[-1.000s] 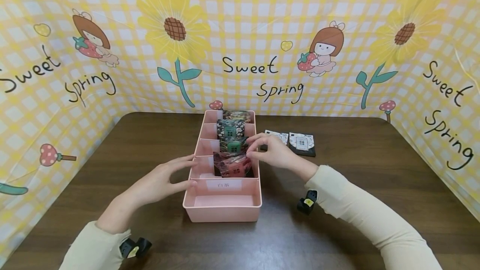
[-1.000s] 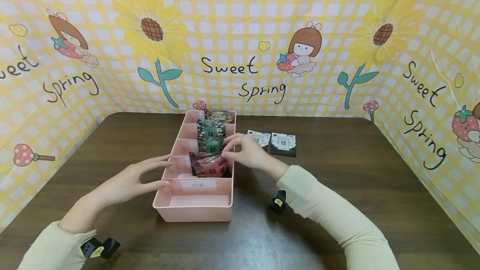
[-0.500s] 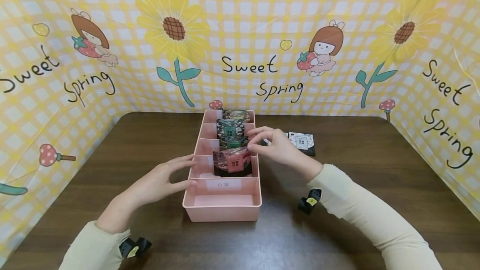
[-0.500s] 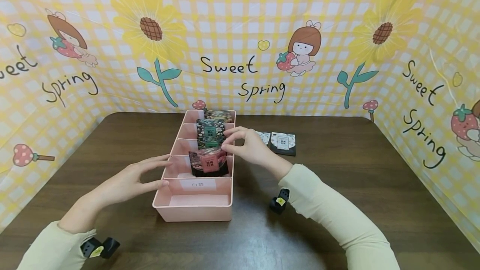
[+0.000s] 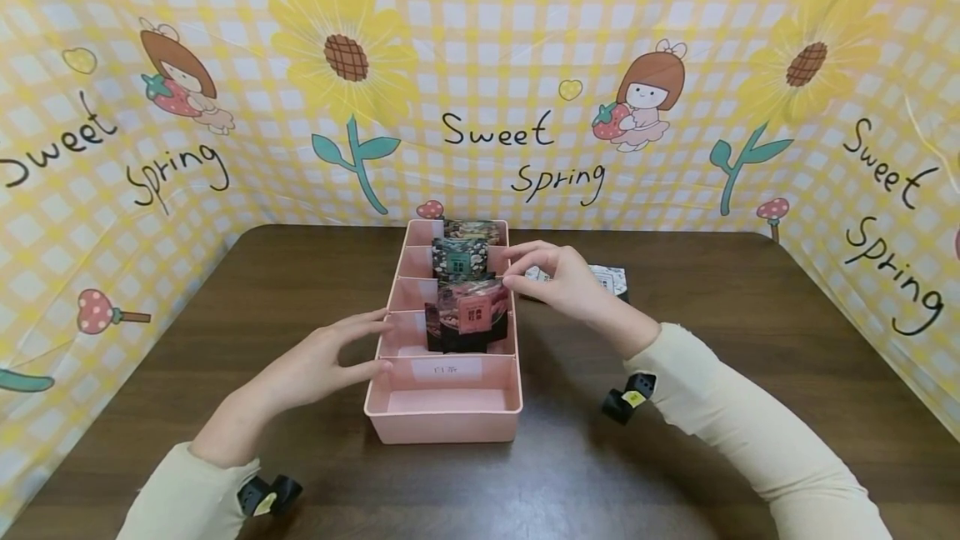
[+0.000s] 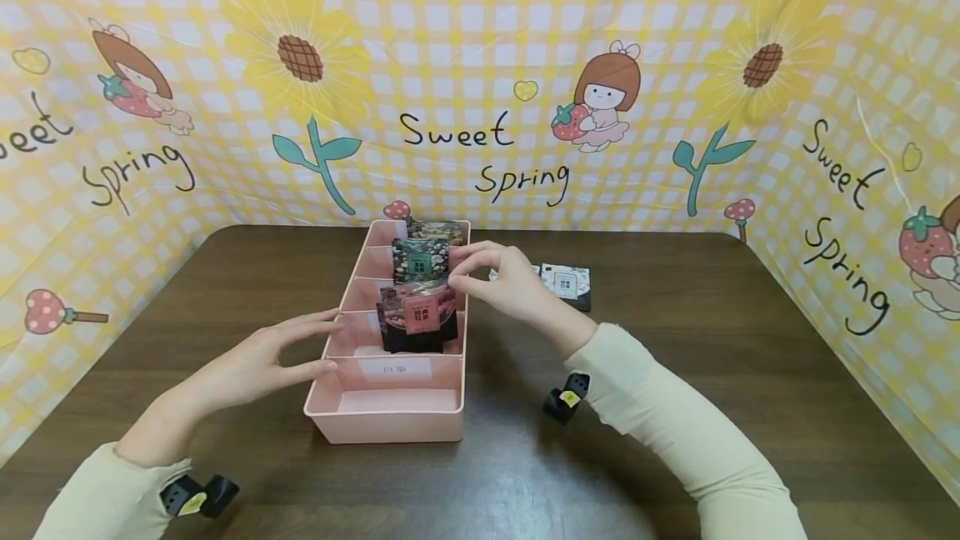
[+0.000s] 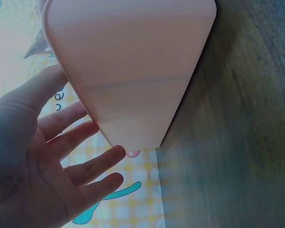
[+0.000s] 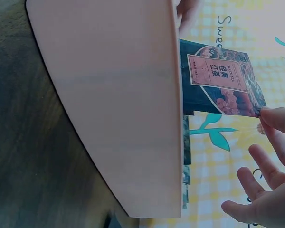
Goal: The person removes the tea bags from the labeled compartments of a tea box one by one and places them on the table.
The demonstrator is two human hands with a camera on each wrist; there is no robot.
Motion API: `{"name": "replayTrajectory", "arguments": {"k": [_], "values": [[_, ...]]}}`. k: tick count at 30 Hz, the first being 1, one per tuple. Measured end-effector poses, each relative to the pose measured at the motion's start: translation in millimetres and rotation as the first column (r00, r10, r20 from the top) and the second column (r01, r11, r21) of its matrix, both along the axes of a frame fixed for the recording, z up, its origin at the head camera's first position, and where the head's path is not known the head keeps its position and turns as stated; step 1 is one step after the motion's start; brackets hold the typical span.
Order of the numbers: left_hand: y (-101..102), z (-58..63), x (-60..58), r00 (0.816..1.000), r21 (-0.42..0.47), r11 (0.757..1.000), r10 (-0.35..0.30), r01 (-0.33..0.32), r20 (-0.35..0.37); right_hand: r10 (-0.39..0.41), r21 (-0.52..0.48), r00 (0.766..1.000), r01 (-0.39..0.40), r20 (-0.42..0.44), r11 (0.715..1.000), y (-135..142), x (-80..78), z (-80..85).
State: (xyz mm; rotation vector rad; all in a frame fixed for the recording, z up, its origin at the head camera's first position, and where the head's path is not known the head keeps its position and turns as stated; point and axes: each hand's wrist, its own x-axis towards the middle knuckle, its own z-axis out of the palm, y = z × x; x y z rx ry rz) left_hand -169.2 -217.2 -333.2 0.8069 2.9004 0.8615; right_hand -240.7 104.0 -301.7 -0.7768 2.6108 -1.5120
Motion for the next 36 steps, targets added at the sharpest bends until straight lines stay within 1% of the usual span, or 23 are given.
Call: {"name": "replayTrajectory", "arguments": {"k": [4, 8, 14, 22, 31, 36], "values": [[0, -0.6, -0.4, 1.0, -0.001, 1.0, 0.001, -0.001, -0.003, 0.001, -0.06, 1.0, 0.0, 0.017, 0.998, 4, 2.1, 5.5], [1, -0.8, -0.4, 1.0, -0.006, 1.0, 0.004, -0.004, -0.008, -0.008, -0.084, 0.999, 0.01, 0.033, 0.996, 10, 2.6, 9.9], [0, -0.1, 0.3, 1.0, -0.012, 1.0, 0.011, -0.011, 0.002, -0.019, -0.091, 0.999, 0.023, 0.045, 0.996, 17, 2.1, 14.5], [0, 1.0, 0.4, 1.0, -0.013, 1.0, 0.009, -0.008, 0.013, -0.071, -0.103, 0.993, 0.08, 0.09, 0.991, 26, 1.9, 19.5], [0, 0.8, 0.4, 1.0, -0.01, 1.0, 0.0, 0.0, 0.01, -0.101, -0.104, 0.987, 0.114, 0.127, 0.988, 38, 2.3, 23.3], [0, 1.0, 0.5, 1.0, -0.009, 1.0, -0.002, 0.003, 0.005, -0.133, -0.089, 0.982, 0.145, 0.132, 0.985, 44, 2.2, 25.9]]}}
